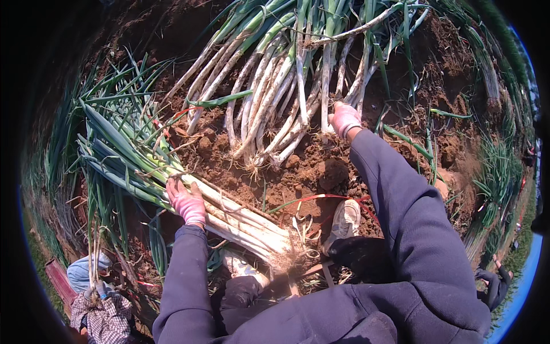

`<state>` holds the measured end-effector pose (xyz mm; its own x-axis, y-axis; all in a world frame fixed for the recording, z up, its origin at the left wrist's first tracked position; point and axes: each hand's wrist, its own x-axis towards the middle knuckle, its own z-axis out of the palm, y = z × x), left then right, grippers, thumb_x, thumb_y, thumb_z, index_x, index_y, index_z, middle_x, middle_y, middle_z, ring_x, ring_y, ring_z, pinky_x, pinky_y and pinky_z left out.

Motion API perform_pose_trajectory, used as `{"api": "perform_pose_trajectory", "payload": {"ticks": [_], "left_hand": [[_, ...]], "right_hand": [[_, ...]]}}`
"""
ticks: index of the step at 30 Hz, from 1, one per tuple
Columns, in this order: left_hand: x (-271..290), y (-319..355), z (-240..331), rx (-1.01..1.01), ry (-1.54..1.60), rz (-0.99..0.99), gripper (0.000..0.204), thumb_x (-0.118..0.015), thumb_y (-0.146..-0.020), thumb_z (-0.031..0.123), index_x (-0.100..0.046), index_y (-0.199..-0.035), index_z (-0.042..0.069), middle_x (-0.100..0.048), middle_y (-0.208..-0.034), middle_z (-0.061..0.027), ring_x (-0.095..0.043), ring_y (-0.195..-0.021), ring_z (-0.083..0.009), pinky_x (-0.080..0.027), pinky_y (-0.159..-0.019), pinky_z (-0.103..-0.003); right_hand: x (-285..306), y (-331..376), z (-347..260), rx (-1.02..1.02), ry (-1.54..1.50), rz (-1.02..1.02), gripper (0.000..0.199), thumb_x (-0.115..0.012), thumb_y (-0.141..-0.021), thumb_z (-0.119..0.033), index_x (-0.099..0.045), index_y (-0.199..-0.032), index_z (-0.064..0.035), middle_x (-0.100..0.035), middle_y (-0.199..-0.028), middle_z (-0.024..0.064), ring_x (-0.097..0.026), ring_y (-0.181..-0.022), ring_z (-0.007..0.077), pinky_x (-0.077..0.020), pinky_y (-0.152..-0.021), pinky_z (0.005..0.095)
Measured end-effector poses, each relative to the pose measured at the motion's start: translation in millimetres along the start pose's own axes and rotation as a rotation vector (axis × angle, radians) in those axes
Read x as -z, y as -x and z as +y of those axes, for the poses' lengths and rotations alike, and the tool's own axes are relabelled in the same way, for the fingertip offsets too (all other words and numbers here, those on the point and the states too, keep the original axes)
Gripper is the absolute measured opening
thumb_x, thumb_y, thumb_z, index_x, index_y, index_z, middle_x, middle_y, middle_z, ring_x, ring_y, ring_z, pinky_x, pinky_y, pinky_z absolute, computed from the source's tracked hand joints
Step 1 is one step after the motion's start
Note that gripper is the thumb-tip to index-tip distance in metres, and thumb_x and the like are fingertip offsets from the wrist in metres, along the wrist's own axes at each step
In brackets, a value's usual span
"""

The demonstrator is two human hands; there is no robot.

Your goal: The person gathers harvested green onions from the ground, aligns them into bundles, and secures each bundle with a red plastic tie. The person repeats this process for multiple bunches, placing the tied bundles on the ground.

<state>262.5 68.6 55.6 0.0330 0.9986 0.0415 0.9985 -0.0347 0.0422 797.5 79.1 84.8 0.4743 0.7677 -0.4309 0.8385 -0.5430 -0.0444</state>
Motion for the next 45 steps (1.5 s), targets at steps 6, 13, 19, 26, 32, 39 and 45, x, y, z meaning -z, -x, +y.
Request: {"api": "perform_pose_trajectory", "payload": {"ticks": [6, 13, 19, 26, 32, 39, 45], "left_hand": [[0, 19, 30, 0.028, -0.049, 0.174, 0.068, -0.067, -0.096, 0.033, -0.044, -0.149, -0.003, -0.044, -0.155, -0.016, -0.031, -0.149, -0.0344, -0.026, -0.126, -0.043], [-1, 11, 51, 0.07, 0.053, 0.138, 0.067, -0.067, -0.095, 0.028, -0.044, -0.148, -0.006, -0.041, -0.154, -0.0175, -0.029, -0.148, -0.0346, -0.024, -0.126, -0.044], [-5, 18, 37, 0.075, -0.009, 0.166, 0.07, -0.061, -0.097, 0.038, -0.042, -0.15, -0.003, -0.042, -0.152, -0.0193, -0.031, -0.147, -0.0377, -0.024, -0.125, -0.049], [-14, 17, 39, 0.083, -0.009, 0.149, 0.073, -0.058, -0.098, 0.042, -0.039, -0.152, -0.003, -0.037, -0.156, -0.0197, -0.028, -0.149, -0.0352, -0.02, -0.126, -0.047], [-6, 17, 41, 0.083, -0.099, 0.144, 0.073, -0.053, -0.101, 0.045, -0.038, -0.154, -0.003, -0.038, -0.157, -0.018, -0.028, -0.149, -0.0336, -0.02, -0.126, -0.045], [-11, -4, 58, 0.002, 0.067, 0.196, 0.07, -0.06, -0.097, 0.039, -0.042, -0.149, -0.004, -0.043, -0.151, -0.0206, -0.032, -0.147, -0.0376, -0.025, -0.124, -0.05], [-10, 20, 32, 0.066, -0.043, 0.162, 0.074, -0.059, -0.097, 0.042, -0.039, -0.152, -0.004, -0.04, -0.153, -0.0211, -0.032, -0.147, -0.0381, -0.024, -0.124, -0.05]], "right_hand": [[-19, -36, 81, -0.34, -0.255, 0.198, 0.037, -0.065, -0.094, -0.033, -0.068, -0.119, -0.0065, -0.073, -0.112, 0.0226, -0.069, -0.111, 0.0373, -0.052, -0.098, 0.0445], [9, -199, 44, -0.194, -1.014, 0.361, 0.05, -0.065, -0.098, -0.049, -0.07, -0.114, -0.0014, -0.073, -0.094, 0.0096, -0.07, -0.08, 0.0217, -0.0575, -0.069, 0.0355], [51, -231, -9, -0.628, -1.213, 0.261, 0.088, -0.064, -0.085, -0.077, -0.07, -0.122, 0.0033, -0.072, -0.121, 0.0206, -0.071, -0.104, 0.0353, -0.0543, -0.092, 0.0415], [42, -266, 27, -0.438, -1.429, 0.422, 0.032, -0.069, -0.091, -0.03, -0.074, -0.1, 0.0009, -0.075, -0.1, 0.0138, -0.069, -0.09, 0.0245, -0.054, -0.083, 0.0385], [71, -236, 40, -0.423, -1.82, 0.137, 0.051, -0.072, -0.097, -0.036, -0.06, -0.134, -0.0019, -0.059, -0.134, 0.0187, -0.064, -0.115, 0.0355, -0.0608, -0.084, 0.0469], [61, -293, 51, -0.418, -1.812, 0.266, 0.033, -0.087, -0.085, -0.028, -0.071, -0.105, -0.0068, -0.07, -0.099, 0.0059, -0.066, -0.086, 0.0209, -0.0549, -0.07, 0.0424], [134, -157, 30, 0.103, -2.111, 0.144, 0.025, -0.062, -0.098, -0.022, -0.06, -0.111, -0.0005, -0.067, -0.087, 0.006, -0.065, -0.076, 0.0208, -0.0557, -0.07, 0.0369]]}}
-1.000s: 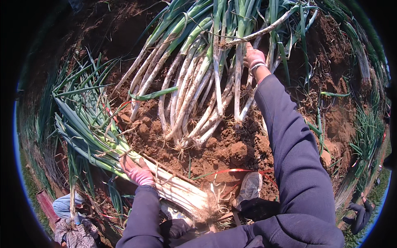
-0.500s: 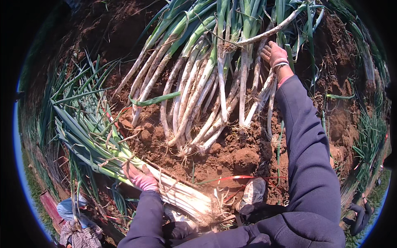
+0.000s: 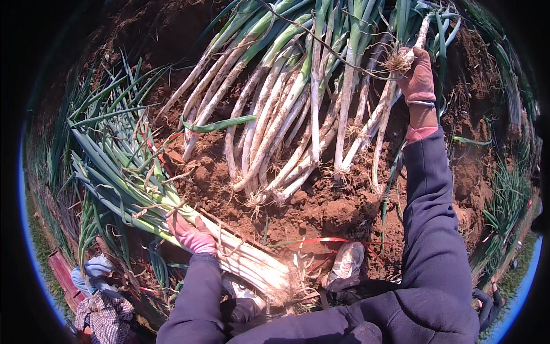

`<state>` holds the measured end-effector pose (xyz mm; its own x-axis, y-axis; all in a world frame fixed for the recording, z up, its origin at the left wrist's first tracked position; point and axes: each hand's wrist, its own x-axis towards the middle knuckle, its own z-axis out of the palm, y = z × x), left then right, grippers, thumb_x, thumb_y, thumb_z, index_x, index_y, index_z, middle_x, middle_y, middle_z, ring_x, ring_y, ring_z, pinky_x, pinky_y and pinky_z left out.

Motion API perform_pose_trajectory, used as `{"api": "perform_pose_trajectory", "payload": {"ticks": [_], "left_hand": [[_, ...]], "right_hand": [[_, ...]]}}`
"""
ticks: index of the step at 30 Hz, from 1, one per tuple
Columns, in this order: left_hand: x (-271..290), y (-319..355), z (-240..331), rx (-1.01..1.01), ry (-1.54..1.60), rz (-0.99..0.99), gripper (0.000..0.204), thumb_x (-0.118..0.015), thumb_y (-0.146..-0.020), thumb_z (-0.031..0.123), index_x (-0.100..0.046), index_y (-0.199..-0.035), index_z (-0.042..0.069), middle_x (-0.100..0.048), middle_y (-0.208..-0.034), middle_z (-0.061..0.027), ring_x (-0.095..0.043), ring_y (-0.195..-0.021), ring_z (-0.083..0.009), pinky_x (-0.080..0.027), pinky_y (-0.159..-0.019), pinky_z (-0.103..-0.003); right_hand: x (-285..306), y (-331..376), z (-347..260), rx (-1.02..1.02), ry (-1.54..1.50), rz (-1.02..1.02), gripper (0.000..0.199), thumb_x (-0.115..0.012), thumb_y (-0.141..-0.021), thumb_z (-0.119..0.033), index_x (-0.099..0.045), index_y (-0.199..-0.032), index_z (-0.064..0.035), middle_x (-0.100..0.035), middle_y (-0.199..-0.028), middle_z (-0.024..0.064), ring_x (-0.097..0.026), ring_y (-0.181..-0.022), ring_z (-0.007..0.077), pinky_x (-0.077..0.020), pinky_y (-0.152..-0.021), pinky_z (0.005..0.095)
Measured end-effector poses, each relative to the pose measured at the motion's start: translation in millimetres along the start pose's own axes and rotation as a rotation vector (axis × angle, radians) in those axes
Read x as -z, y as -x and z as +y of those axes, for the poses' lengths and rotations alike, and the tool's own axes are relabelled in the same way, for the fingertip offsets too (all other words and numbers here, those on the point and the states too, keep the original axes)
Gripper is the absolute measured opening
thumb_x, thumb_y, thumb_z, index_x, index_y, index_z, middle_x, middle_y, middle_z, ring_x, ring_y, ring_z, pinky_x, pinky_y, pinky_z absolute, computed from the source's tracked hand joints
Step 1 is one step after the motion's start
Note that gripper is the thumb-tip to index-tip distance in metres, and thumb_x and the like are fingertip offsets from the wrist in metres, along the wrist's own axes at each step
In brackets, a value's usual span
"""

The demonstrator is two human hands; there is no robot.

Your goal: The person gathers harvested green onions from the ground, aligns them into bundles, and secures each bundle with a red plastic tie. The person repeats this process for multiple bunches, placing the tied bundles on the ground.

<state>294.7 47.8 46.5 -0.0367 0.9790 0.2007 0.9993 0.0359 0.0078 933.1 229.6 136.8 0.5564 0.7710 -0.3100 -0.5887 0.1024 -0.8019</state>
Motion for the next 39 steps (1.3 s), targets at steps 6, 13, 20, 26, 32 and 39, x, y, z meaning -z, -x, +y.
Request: {"api": "perform_pose_trajectory", "payload": {"ticks": [6, 13, 20, 26, 32, 39], "left_hand": [[-6, -1, 2, 0.02, -0.027, 0.004, 0.077, -0.058, -0.097, 0.045, -0.037, -0.155, 0.0, -0.036, -0.158, -0.0195, -0.026, -0.15, -0.0353, -0.02, -0.127, -0.048], [-5, -6, 8, -0.054, 0.027, 0.075, 0.067, -0.063, -0.097, 0.036, -0.044, -0.147, -0.004, -0.045, -0.15, -0.0184, -0.034, -0.146, -0.0366, -0.026, -0.124, -0.049], [-3, -1, 0, -0.045, 0.017, 0.086, 0.067, -0.06, -0.098, 0.038, -0.044, -0.148, -0.004, -0.043, -0.151, -0.0178, -0.032, -0.146, -0.0359, -0.025, -0.125, -0.048], [-4, -5, 5, -0.008, -0.018, 0.027, 0.071, -0.061, -0.097, 0.04, -0.043, -0.15, -0.002, -0.041, -0.154, -0.0169, -0.029, -0.148, -0.0344, -0.022, -0.127, -0.046], [-7, -3, 2, -0.019, 0.013, 0.037, 0.07, -0.057, -0.099, 0.041, -0.04, -0.152, -0.001, -0.039, -0.155, -0.0182, -0.031, -0.148, -0.0369, -0.023, -0.125, -0.048], [-1, 2, -3, -0.038, 0.034, 0.099, 0.067, -0.06, -0.099, 0.038, -0.042, -0.15, -0.002, -0.044, -0.151, -0.0153, -0.034, -0.146, -0.0361, -0.028, -0.125, -0.047]], "right_hand": [[134, 111, 32, 0.002, 1.482, 0.108, 0.049, -0.073, -0.086, -0.034, -0.067, -0.121, 0.0002, -0.074, -0.102, 0.0162, -0.07, -0.094, 0.031, -0.0545, -0.086, 0.039], [188, 145, 98, -0.395, 1.929, 0.227, 0.053, -0.077, -0.076, -0.042, -0.071, -0.117, -0.0096, -0.075, -0.111, 0.0188, -0.069, -0.109, 0.0383, -0.0541, -0.094, 0.047], [100, 127, 3, -0.02, 0.51, 0.077, 0.029, -0.07, -0.093, -0.015, -0.065, -0.118, 0.0007, -0.071, -0.1, 0.01, -0.07, -0.082, 0.0184, -0.0571, -0.073, 0.032], [68, 112, 120, -0.207, 1.378, 0.224, 0.077, -0.088, -0.074, -0.048, -0.06, -0.123, 0.0051, -0.072, -0.113, 0.0224, -0.07, -0.104, 0.0324, -0.0567, -0.087, 0.0403], [64, 135, 154, -0.289, 1.738, 0.163, 0.08, -0.083, -0.068, -0.057, -0.067, -0.117, 0.004, -0.071, -0.118, 0.027, -0.068, -0.115, 0.0386, -0.053, -0.099, 0.0477], [54, 155, 20, 0.067, 0.737, 0.094, 0.032, -0.077, -0.083, -0.025, -0.074, -0.098, 0.0028, -0.071, -0.079, 0.0069, -0.066, -0.068, 0.0132, -0.0521, -0.062, 0.0284]]}}
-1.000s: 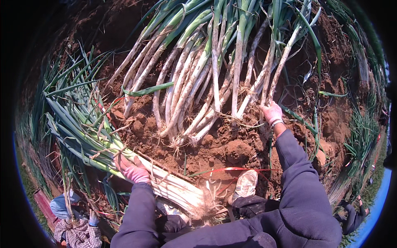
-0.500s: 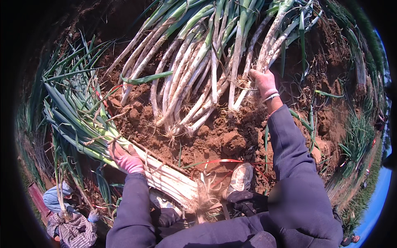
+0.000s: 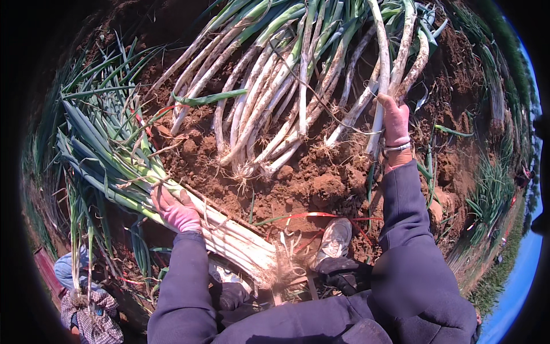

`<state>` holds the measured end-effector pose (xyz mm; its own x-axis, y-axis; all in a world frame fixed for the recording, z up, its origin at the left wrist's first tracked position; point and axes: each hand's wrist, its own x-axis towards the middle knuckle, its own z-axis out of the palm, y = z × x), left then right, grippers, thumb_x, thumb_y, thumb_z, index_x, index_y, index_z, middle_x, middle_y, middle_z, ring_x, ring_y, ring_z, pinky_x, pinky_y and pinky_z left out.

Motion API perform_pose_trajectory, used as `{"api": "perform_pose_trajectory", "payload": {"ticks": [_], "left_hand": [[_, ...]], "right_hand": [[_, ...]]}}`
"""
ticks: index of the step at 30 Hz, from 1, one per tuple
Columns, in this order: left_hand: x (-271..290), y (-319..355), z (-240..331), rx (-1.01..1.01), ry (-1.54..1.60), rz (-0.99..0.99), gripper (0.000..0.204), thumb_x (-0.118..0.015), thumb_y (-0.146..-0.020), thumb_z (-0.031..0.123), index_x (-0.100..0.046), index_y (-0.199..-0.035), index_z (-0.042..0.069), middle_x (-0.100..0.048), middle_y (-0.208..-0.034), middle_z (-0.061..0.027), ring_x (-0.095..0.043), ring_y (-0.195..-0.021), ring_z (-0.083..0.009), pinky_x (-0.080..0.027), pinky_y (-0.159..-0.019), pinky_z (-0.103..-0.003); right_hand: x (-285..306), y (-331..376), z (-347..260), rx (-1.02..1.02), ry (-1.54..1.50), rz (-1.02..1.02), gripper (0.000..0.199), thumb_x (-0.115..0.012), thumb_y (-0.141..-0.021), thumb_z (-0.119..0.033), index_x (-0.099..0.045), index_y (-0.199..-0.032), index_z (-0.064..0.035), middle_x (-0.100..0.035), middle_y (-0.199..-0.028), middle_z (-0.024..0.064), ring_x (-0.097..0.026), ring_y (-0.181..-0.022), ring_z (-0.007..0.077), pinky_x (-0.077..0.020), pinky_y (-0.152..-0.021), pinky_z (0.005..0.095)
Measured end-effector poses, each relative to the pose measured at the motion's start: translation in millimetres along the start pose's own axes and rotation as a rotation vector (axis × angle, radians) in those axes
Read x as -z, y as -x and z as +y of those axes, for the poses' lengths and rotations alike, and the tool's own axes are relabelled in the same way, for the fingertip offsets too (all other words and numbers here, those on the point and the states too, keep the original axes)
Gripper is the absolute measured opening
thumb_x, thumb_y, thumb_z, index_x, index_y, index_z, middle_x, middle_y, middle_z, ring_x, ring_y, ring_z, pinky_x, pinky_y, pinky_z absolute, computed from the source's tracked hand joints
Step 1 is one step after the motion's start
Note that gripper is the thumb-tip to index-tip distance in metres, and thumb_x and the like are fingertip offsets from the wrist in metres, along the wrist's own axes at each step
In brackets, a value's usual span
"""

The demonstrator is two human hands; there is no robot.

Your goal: The person gathers harvested green onions from the ground, aligns them into bundles, and secures each bundle with a red plastic tie. The person repeats this process for multiple bunches, placing the tied bundles on the ground.

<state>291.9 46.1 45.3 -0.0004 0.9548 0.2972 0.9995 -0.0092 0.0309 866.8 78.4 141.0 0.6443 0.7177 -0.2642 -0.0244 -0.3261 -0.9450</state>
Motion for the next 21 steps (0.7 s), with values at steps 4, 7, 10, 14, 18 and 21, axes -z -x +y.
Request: {"api": "perform_pose_trajectory", "payload": {"ticks": [4, 7, 10, 14, 18, 21], "left_hand": [[-5, -9, 8, 0.022, -0.01, -0.036, 0.066, -0.061, -0.097, 0.039, -0.045, -0.147, -0.002, -0.045, -0.151, -0.0155, -0.033, -0.146, -0.0352, -0.025, -0.126, -0.046], [-4, -11, 12, 0.015, 0.002, -0.035, 0.065, -0.061, -0.098, 0.039, -0.046, -0.146, -0.002, -0.045, -0.151, -0.0155, -0.034, -0.146, -0.035, -0.027, -0.125, -0.047], [-5, -5, 2, 0.01, 0.022, 0.004, 0.066, -0.06, -0.099, 0.037, -0.044, -0.149, -0.002, -0.043, -0.152, -0.0174, -0.032, -0.147, -0.0362, -0.026, -0.124, -0.048], [-3, -2, -1, 0.016, -0.002, -0.019, 0.066, -0.066, -0.094, 0.034, -0.047, -0.147, -0.001, -0.045, -0.15, -0.0165, -0.035, -0.145, -0.0373, -0.03, -0.123, -0.049], [-2, 1, -1, 0.005, -0.006, 0.002, 0.07, -0.066, -0.094, 0.035, -0.042, -0.149, 0.0, -0.045, -0.151, -0.0162, -0.035, -0.145, -0.04, -0.03, -0.123, -0.049], [-8, -1, 5, 0.016, 0.06, 0.005, 0.07, -0.067, -0.094, 0.036, -0.043, -0.149, 0.0, -0.044, -0.152, -0.0155, -0.034, -0.145, -0.0397, -0.029, -0.123, -0.049]], "right_hand": [[3, -45, 68, -0.144, 0.572, 0.343, 0.049, -0.082, -0.076, -0.035, -0.074, -0.098, 0.0078, -0.076, -0.089, 0.0184, -0.074, -0.087, 0.0309, -0.0568, -0.08, 0.0384], [-32, -50, 103, -0.45, 0.884, 0.292, 0.065, -0.086, -0.069, -0.034, -0.064, -0.118, 0.0022, -0.072, -0.114, 0.0232, -0.071, -0.111, 0.0354, -0.0561, -0.094, 0.0435], [-84, -21, 96, -0.562, 1.023, 0.312, 0.078, -0.085, -0.071, -0.033, -0.05, -0.133, -0.0035, -0.069, -0.125, 0.0213, -0.07, -0.116, 0.0339, -0.0567, -0.096, 0.047], [-67, -23, 106, -0.607, 1.135, 0.172, 0.061, -0.084, -0.072, -0.032, -0.063, -0.121, -0.0036, -0.073, -0.118, 0.0198, -0.073, -0.11, 0.0322, -0.0575, -0.094, 0.0464], [-24, -1, 81, -0.43, 0.87, 0.024, 0.045, -0.089, -0.066, -0.03, -0.075, -0.091, 0.0036, -0.076, -0.087, 0.0143, -0.075, -0.079, 0.0244, -0.0594, -0.074, 0.0357], [45, 7, 19, -0.313, 0.49, -0.098, 0.029, -0.088, -0.071, -0.016, -0.076, -0.089, 0.0041, -0.074, -0.08, 0.0096, -0.07, -0.065, 0.0207, -0.0557, -0.062, 0.0345]]}}
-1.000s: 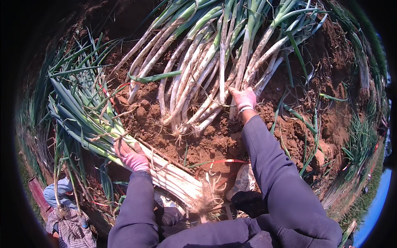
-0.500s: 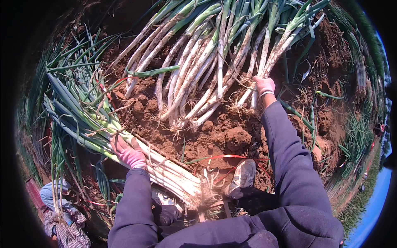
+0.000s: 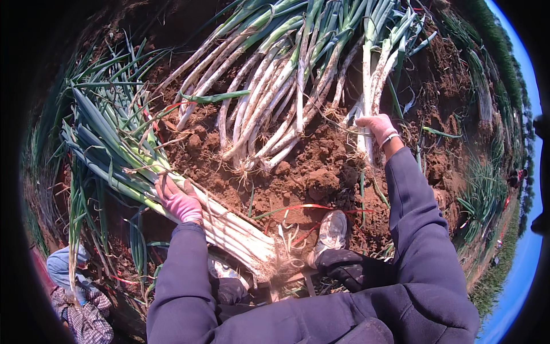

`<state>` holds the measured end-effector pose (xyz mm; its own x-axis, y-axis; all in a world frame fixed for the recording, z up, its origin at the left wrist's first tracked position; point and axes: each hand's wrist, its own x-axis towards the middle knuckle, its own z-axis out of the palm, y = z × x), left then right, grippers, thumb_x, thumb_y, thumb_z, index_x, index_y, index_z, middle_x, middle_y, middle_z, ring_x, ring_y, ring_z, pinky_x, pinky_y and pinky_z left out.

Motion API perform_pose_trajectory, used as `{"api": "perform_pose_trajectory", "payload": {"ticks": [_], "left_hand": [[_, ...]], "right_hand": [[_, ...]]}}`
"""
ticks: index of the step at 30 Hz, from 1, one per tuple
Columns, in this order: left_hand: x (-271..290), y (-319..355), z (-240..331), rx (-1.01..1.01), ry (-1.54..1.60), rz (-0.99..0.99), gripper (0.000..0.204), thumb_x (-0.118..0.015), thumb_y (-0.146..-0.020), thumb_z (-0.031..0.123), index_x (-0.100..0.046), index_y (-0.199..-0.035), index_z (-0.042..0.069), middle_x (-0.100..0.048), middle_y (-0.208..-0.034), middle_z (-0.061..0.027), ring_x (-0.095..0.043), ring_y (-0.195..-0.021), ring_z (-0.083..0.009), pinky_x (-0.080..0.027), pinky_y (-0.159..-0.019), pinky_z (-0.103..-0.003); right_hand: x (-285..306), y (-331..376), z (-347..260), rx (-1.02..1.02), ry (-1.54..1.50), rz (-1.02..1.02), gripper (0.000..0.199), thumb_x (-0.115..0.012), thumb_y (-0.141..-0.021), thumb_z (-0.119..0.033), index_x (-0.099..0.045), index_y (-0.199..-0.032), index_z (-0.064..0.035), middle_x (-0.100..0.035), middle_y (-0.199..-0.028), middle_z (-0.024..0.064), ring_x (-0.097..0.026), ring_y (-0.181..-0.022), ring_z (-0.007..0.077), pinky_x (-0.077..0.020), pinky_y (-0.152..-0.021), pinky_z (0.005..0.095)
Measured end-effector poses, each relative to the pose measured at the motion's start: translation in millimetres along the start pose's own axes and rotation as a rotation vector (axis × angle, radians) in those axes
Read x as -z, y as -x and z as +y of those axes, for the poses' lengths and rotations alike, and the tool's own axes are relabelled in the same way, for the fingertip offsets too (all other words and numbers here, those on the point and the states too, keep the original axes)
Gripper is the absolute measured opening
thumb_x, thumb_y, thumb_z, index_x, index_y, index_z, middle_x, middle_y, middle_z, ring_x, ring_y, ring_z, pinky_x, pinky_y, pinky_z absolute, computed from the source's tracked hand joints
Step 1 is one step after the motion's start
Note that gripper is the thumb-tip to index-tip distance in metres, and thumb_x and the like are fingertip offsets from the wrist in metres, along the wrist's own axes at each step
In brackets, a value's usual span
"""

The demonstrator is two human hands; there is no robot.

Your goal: The person gathers harvested green onions from the ground, aligns them into bundles, and secures each bundle with a red plastic tie. The person repeats this process for multiple bunches, placing the tied bundles on the ground.

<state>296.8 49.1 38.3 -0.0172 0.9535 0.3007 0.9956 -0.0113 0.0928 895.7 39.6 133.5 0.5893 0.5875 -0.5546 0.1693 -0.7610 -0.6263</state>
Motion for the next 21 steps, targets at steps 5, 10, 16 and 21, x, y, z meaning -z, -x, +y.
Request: {"api": "perform_pose_trajectory", "payload": {"ticks": [5, 10, 16, 21], "left_hand": [[3, 2, -12, 0.029, -0.045, -0.035, 0.07, -0.069, -0.092, 0.039, -0.046, -0.146, 0.001, -0.043, -0.154, -0.013, -0.029, -0.148, -0.0343, -0.025, -0.126, -0.043], [21, -38, 3, 0.429, 0.302, -0.283, 0.047, -0.067, -0.093, 0.036, -0.066, -0.129, 0.006, -0.062, -0.137, -0.0168, -0.049, -0.136, -0.0334, -0.037, -0.117, -0.041], [110, 69, 193, 0.203, 1.591, -0.904, 0.027, -0.066, -0.1, 0.019, -0.067, -0.123, 0.005, -0.067, -0.094, 0.0003, -0.061, -0.082, -0.0121, -0.05, -0.073, -0.028], [150, 171, 277, 0.385, 1.638, -1.973, 0.041, -0.055, -0.106, 0.041, -0.062, -0.128, 0.007, -0.067, -0.117, -0.0093, -0.065, -0.109, -0.0232, -0.05, -0.101, -0.04]], "right_hand": [[123, 162, -116, 0.064, -0.949, -0.372, 0.036, -0.069, -0.095, -0.015, -0.064, -0.117, 0.0128, -0.075, -0.095, 0.0192, -0.076, -0.081, 0.0225, -0.0655, -0.067, 0.0281], [131, 299, 18, 0.028, -0.669, -0.332, 0.031, -0.074, -0.09, -0.013, -0.068, -0.113, 0.0069, -0.076, -0.095, 0.0161, -0.075, -0.078, 0.0185, -0.0609, -0.063, 0.0258], [121, 399, 97, -0.222, -0.748, -0.382, 0.027, -0.073, -0.09, -0.01, -0.067, -0.112, 0.0038, -0.075, -0.091, 0.012, -0.072, -0.069, 0.017, -0.0588, -0.059, 0.026], [147, 419, 15, -0.19, -1.046, -0.844, 0.034, -0.065, -0.1, -0.013, -0.06, -0.128, 0.0052, -0.072, -0.104, 0.0249, -0.074, -0.076, 0.0227, -0.0649, -0.066, 0.0304]]}}
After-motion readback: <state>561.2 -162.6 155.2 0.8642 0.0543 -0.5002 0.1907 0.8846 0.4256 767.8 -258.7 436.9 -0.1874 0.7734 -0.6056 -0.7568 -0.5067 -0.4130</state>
